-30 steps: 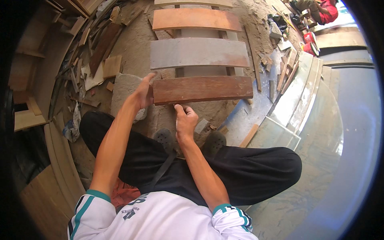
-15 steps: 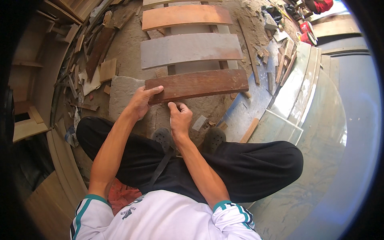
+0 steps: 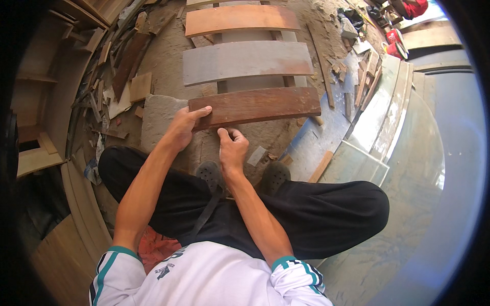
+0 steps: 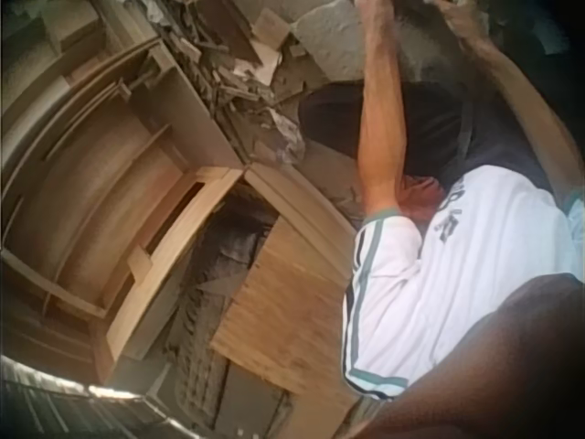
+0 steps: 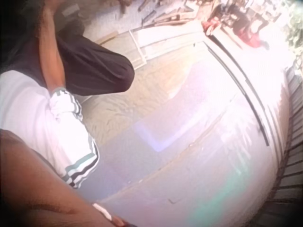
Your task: The person sits on the floor and assembles a small wooden stool or pallet by hand. They align wooden slats, insert small wooden dowels into pre-drilled holes, and use a hammer to drive the dowels in to secure the pieces together.
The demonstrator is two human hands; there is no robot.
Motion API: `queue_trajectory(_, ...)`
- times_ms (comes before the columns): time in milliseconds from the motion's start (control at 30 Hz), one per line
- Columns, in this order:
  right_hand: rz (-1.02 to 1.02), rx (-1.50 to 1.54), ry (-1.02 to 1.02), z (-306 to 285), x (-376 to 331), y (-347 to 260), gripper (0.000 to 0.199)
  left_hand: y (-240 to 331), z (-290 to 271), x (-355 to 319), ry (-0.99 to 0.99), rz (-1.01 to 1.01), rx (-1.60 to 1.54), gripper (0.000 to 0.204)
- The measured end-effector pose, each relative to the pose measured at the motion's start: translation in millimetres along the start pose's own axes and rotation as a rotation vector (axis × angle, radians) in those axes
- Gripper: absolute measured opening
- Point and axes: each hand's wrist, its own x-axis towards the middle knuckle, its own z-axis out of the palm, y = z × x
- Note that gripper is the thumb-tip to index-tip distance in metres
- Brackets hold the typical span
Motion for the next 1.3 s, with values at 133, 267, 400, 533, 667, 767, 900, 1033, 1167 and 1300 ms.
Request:
queue_trajectory(133,-0.049,-0.016,0.018,-1,3,2,0.020,6,3,-2,-0.025,-0.017,0.010,0.043)
queue_trajectory(267,-0.032,-0.015,0.000,-1,3,-3,0.020,-1,0,3,-0.020,0.024,-0.012,0.044)
queue_trajectory(400,-0.029,0.024,-0.015,-4,5,-4,0.021,1,6,1,0.027,0.034,0.018,0.044)
queue_trajectory(533,-0.039,0.002,-0.011,-3,3,-7,0.021,3,6,0,0.029,0.052,0.023,0.042)
queue_trajectory(667,-0.034,-0.005,-0.007,-1,2,-8,0.020,3,4,1,0.040,0.032,0.023,0.042)
queue_trajectory(767,-0.022,-0.002,-0.011,-2,5,-4,0.020,1,4,3,0.052,0.015,0.016,0.043)
queue_trajectory(900,-0.031,0.021,-0.005,-1,7,1,0.020,3,5,1,0.060,0.014,-0.006,0.043)
queue_trajectory(1033,-0.065,0.017,-0.006,-1,7,7,0.019,-1,2,4,0.039,0.047,0.007,0.045)
queue_trajectory(1167,-0.074,-0.017,0.014,-1,10,11,0.018,-4,0,7,0.037,0.053,0.028,0.045)
queue_trajectory(1300,-0.042,0.002,0.003,-1,7,8,0.023,-2,1,5,0.038,0.038,0.023,0.045)
